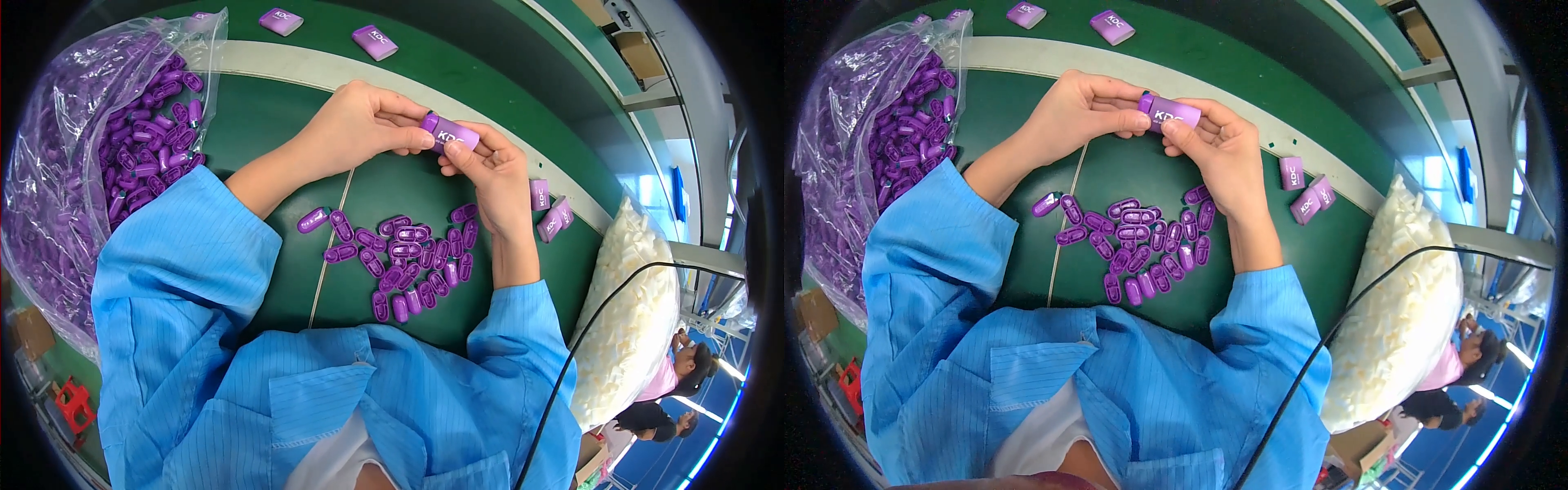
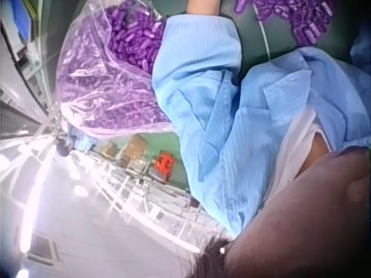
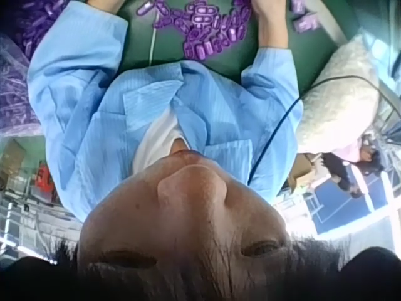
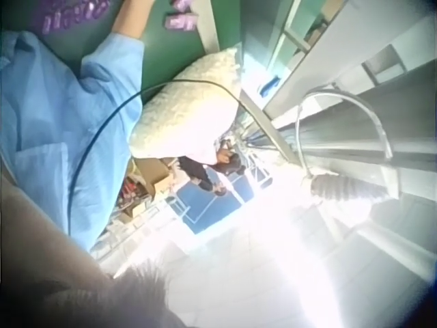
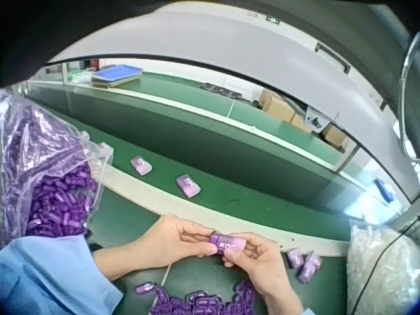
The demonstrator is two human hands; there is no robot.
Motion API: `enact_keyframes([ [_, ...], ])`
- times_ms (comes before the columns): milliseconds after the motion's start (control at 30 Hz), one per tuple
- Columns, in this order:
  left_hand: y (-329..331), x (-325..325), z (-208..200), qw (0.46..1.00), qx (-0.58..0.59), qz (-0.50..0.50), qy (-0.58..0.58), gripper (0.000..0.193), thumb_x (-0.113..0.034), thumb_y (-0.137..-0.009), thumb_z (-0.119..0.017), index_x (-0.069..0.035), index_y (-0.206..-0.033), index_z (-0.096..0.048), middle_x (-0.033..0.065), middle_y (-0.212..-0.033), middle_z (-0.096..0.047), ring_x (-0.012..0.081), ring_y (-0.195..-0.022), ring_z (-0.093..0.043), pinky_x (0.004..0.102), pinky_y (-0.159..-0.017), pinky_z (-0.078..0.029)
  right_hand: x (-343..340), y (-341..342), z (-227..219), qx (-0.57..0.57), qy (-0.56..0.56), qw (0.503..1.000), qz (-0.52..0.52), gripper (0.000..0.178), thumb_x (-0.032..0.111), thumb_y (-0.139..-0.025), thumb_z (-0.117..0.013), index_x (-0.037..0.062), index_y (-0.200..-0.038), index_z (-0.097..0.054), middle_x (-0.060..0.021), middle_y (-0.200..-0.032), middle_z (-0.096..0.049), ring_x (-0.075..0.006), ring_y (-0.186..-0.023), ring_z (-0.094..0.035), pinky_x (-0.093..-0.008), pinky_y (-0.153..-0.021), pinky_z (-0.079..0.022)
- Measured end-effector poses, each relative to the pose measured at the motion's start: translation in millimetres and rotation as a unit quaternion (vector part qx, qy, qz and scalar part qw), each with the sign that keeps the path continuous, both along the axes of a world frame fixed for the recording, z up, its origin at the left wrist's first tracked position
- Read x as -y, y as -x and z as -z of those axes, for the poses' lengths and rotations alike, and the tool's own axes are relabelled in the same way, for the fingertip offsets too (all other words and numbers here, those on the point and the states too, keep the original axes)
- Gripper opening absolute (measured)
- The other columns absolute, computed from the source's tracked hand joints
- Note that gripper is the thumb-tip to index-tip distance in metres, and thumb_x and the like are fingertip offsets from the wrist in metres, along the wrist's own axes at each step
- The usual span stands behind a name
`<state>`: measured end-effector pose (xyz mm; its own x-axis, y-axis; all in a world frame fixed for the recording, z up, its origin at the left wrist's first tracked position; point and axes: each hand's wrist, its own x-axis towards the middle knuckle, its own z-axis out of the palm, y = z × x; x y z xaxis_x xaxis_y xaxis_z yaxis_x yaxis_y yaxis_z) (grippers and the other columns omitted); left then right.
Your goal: The person assembles small electronic devices by inserting plastic components into outer casings by hand and placing the assembled items onto the ledge of the assembly table.
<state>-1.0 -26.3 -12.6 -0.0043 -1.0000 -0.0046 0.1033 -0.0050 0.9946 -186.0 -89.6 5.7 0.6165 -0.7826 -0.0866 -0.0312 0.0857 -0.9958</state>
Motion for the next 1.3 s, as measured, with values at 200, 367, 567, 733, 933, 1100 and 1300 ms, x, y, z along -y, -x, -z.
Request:
enact_keyframes([
  [200,2,-3,-1,0.996,0.076,-0.018,0.041,0.027,-0.004,-0.079,-0.068,0.005,-0.103,-0.063,0.0116,-0.088,-0.067,0.0132,-0.077,-0.064,0.0239,-0.07,-0.053,-4,1,-4,-0.018,0.031,0.999,-0.008,0.024,0.001,-0.081,-0.064,-0.0046,-0.104,-0.059,-0.008,-0.086,-0.064,-0.0102,-0.071,-0.059,-0.022,-0.065,-0.05],
  [367,11,-14,-6,0.957,0.253,-0.078,0.121,0.029,-0.006,-0.078,-0.068,0.001,-0.106,-0.063,0.0113,-0.085,-0.068,0.013,-0.079,-0.066,0.0232,-0.072,-0.053,-13,-3,-6,-0.044,0.052,0.997,0.019,0.025,0.0,-0.08,-0.064,-0.0051,-0.104,-0.059,-0.0083,-0.086,-0.065,-0.0104,-0.071,-0.06,-0.0213,-0.065,-0.051],
  [567,23,-22,-2,0.863,0.431,-0.143,0.22,0.031,-0.008,-0.081,-0.064,0.001,-0.11,-0.059,0.0162,-0.083,-0.065,0.0226,-0.064,-0.063,0.027,-0.058,-0.049,-21,-5,-2,-0.106,0.212,0.969,0.066,0.027,0.0,-0.079,-0.066,-0.0064,-0.105,-0.059,-0.0101,-0.089,-0.065,-0.0115,-0.074,-0.062,-0.022,-0.066,-0.052],
  [733,18,-14,0,0.914,0.295,-0.15,0.236,0.029,-0.009,-0.085,-0.059,0.001,-0.112,-0.056,0.0186,-0.086,-0.063,0.0282,-0.068,-0.062,0.0327,-0.058,-0.048,-17,-10,-1,0.029,0.08,0.994,0.065,0.027,0.0,-0.08,-0.066,-0.0072,-0.105,-0.058,-0.0109,-0.09,-0.065,-0.0121,-0.075,-0.062,-0.0228,-0.069,-0.053],
  [933,20,-23,-8,0.9,0.371,-0.111,0.201,0.027,-0.006,-0.088,-0.052,0.002,-0.113,-0.052,0.0199,-0.087,-0.061,0.0346,-0.073,-0.061,0.0376,-0.062,-0.049,-19,-7,-5,-0.02,0.077,0.996,0.049,0.025,-0.001,-0.08,-0.065,-0.0063,-0.104,-0.06,-0.0107,-0.089,-0.065,-0.0117,-0.073,-0.062,-0.0229,-0.067,-0.053],
  [1100,23,-27,-6,0.858,0.442,-0.119,0.232,0.027,-0.005,-0.086,-0.054,0.002,-0.112,-0.05,0.0191,-0.082,-0.059,0.0354,-0.071,-0.06,0.0387,-0.059,-0.048,-27,-10,-2,-0.056,0.171,0.98,0.082,0.021,0.0,-0.079,-0.066,-0.0046,-0.099,-0.063,-0.0091,-0.081,-0.066,-0.0101,-0.068,-0.063,-0.0222,-0.063,-0.053],
  [1300,21,-20,-1,0.84,0.458,-0.136,0.258,0.027,-0.006,-0.086,-0.055,0.002,-0.112,-0.052,0.0194,-0.082,-0.06,0.0345,-0.069,-0.06,0.0369,-0.058,-0.049,-21,-11,2,-0.076,0.242,0.963,0.091,0.022,0.005,-0.077,-0.069,-0.004,-0.097,-0.063,-0.01,-0.076,-0.066,-0.0098,-0.066,-0.064,-0.0215,-0.059,-0.052],
])
